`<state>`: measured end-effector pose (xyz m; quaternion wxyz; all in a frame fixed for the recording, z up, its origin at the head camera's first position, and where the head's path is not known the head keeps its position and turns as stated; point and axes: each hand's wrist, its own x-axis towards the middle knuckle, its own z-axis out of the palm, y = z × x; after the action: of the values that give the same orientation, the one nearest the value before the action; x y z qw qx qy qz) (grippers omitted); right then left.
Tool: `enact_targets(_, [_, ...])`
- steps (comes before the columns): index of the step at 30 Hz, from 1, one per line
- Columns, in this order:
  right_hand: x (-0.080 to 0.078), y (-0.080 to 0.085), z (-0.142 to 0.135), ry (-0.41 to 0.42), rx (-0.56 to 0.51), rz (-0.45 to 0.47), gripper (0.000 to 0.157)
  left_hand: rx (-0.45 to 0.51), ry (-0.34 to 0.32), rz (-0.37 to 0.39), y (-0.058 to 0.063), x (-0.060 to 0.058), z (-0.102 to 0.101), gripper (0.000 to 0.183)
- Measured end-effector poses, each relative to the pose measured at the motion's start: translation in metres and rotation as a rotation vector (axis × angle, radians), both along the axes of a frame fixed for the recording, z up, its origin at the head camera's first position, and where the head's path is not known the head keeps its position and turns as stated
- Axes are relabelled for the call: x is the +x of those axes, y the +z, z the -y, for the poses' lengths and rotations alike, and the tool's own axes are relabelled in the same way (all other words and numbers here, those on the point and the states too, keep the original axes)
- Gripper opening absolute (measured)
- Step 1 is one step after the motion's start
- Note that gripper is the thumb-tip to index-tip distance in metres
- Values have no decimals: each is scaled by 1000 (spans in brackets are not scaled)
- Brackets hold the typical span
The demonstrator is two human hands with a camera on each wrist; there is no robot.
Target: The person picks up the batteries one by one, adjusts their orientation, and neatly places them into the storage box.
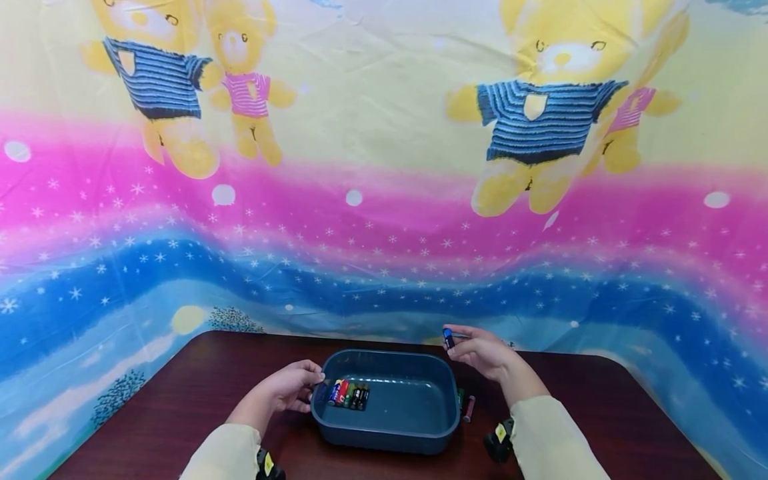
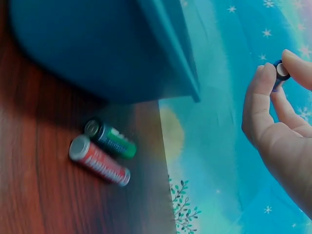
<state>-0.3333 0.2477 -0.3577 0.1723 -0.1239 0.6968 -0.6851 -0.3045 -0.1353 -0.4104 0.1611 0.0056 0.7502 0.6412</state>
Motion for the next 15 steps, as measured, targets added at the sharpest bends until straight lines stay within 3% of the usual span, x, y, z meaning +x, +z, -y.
enact_targets(15, [-13, 4, 24, 39, -44, 18, 69, 9, 2, 5, -2, -2, 0, 11])
